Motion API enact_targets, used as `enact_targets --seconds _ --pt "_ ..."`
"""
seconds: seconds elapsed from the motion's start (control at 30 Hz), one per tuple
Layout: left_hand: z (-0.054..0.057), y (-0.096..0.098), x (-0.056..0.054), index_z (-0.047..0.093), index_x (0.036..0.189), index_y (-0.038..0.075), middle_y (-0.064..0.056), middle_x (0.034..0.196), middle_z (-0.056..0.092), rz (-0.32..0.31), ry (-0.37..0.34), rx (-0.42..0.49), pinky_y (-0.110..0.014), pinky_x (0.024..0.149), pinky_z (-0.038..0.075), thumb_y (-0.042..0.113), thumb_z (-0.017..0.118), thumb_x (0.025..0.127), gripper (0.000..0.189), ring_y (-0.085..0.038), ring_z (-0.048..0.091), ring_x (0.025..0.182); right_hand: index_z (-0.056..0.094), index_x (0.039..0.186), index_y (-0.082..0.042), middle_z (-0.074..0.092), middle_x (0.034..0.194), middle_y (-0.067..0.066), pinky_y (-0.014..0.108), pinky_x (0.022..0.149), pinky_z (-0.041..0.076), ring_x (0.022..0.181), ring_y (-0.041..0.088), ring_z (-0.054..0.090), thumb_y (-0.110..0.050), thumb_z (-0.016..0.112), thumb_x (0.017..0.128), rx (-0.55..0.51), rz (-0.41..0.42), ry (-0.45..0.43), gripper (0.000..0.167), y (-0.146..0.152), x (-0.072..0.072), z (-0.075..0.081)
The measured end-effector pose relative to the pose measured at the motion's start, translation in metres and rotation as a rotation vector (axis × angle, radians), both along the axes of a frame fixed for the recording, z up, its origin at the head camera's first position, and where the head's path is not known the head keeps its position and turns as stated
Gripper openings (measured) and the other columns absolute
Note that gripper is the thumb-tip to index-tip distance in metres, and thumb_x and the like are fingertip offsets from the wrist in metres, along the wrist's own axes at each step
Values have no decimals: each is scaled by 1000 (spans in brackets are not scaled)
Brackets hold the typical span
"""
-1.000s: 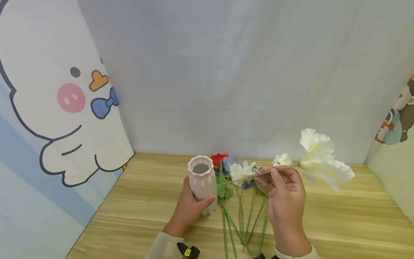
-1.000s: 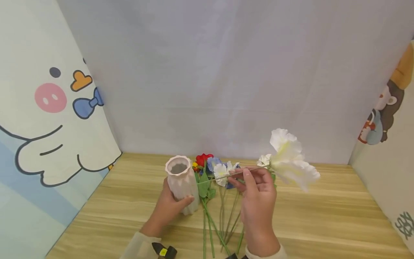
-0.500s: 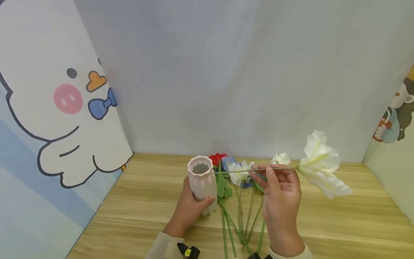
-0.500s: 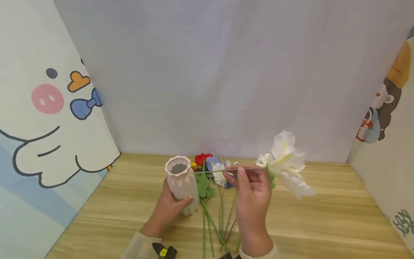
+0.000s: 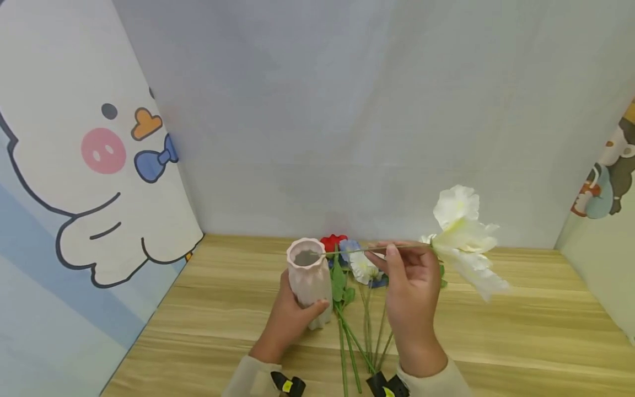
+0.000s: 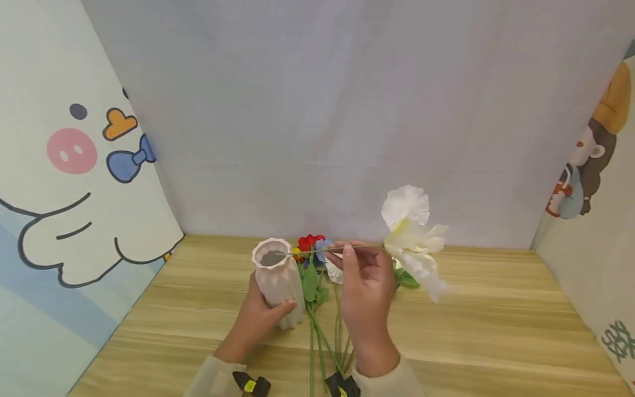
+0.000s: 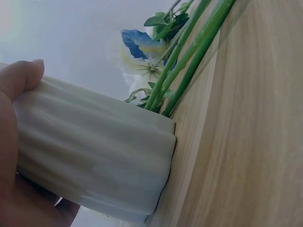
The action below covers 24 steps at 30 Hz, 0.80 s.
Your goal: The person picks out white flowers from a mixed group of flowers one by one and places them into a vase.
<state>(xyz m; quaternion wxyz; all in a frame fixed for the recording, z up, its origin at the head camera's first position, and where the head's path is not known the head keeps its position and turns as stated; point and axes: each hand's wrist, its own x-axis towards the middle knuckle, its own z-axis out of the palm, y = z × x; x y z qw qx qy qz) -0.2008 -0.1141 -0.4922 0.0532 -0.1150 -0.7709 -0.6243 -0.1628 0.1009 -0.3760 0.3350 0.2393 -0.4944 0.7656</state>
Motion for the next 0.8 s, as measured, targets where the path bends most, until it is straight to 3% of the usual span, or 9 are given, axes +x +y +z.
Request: enact_targets --seconds 0.07,0.27,0.47,0.8 --pt "1 0 0 26 155 16 -14 136 53 2 5 0 -53 97 49 21 87 83 95 -32 59 118 49 112 18 64 105 21 42 87 58 99 31 69 9 50 104 51 -21 13 12 -4 -2 1" --pt "2 1 1 26 155 14 -13 136 54 7 22 3 -53 98 48 20 88 82 96 -31 59 117 51 111 15 63 103 24 42 86 58 97 28 70 5 53 105 171 -53 -56 12 -19 -6 3" --pt "2 1 1 26 154 9 -16 132 56 21 33 -8 -51 96 49 19 88 80 96 -30 61 114 56 110 10 63 103 24 43 85 59 95 26 71 2 56 104 212 -25 -143 9 -31 -9 -3" --pt "-1 0 -1 25 155 11 -15 134 55 13 42 -15 -51 97 49 21 87 82 97 -30 60 116 54 110 7 64 103 23 41 87 58 97 27 70 0 54 106 242 12 -198 9 -37 -18 -6"
